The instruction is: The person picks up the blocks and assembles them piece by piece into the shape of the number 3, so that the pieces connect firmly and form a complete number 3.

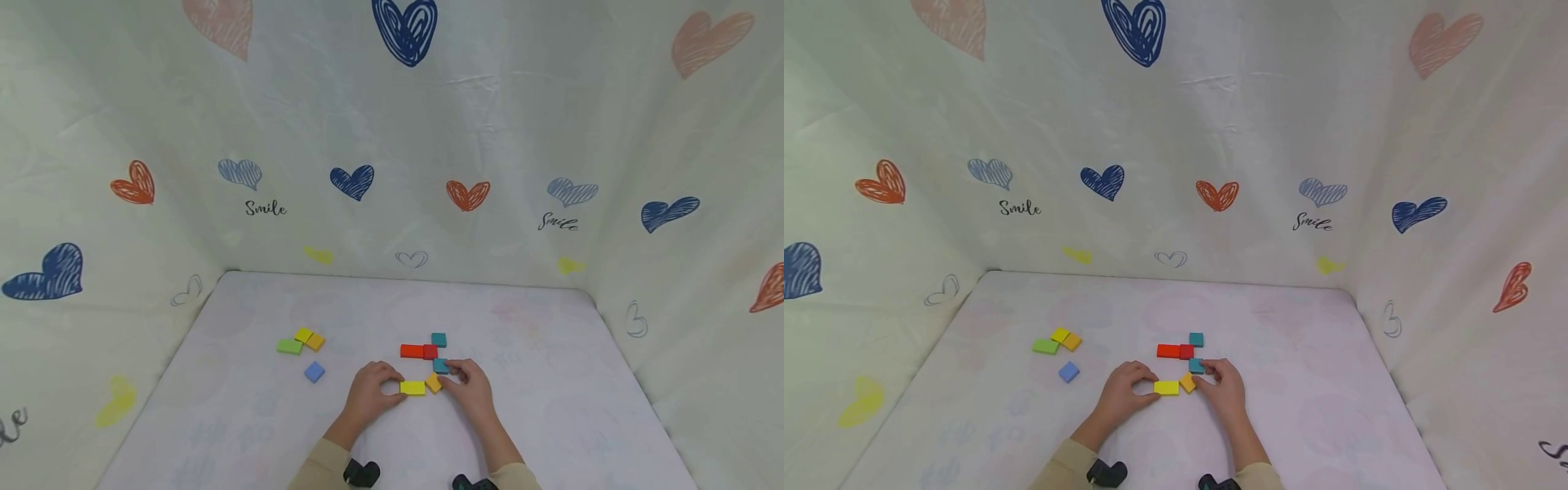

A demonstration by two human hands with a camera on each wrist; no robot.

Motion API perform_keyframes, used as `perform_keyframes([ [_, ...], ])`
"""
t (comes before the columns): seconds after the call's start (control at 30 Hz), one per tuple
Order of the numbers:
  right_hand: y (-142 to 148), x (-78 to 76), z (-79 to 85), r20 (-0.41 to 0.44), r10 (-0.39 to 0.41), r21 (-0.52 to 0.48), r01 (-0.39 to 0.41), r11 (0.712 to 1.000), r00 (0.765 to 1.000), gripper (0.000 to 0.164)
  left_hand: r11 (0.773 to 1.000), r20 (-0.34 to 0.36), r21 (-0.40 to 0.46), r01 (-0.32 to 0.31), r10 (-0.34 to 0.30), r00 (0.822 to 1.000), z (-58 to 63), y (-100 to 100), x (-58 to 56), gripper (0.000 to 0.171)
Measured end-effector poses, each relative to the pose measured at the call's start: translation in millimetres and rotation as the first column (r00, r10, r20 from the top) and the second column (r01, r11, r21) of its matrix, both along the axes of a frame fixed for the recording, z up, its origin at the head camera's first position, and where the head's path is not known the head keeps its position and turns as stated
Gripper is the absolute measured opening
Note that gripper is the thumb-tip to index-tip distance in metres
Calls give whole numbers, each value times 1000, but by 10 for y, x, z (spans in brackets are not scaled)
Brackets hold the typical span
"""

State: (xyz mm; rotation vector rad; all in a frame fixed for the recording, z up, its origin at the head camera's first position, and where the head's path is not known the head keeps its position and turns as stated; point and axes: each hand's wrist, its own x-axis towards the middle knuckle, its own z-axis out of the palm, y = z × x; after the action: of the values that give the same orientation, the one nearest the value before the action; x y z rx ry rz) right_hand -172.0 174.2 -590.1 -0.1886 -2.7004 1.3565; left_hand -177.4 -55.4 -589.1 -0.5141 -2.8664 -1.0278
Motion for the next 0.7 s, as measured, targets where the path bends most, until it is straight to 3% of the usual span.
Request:
perform_keyframes([
  [0.7, -5, 3, 2, 7, -1, 7, 1, 1000, 1000, 30, 1000, 7, -15, -12, 12, 1000, -13, 17, -3, 25],
])
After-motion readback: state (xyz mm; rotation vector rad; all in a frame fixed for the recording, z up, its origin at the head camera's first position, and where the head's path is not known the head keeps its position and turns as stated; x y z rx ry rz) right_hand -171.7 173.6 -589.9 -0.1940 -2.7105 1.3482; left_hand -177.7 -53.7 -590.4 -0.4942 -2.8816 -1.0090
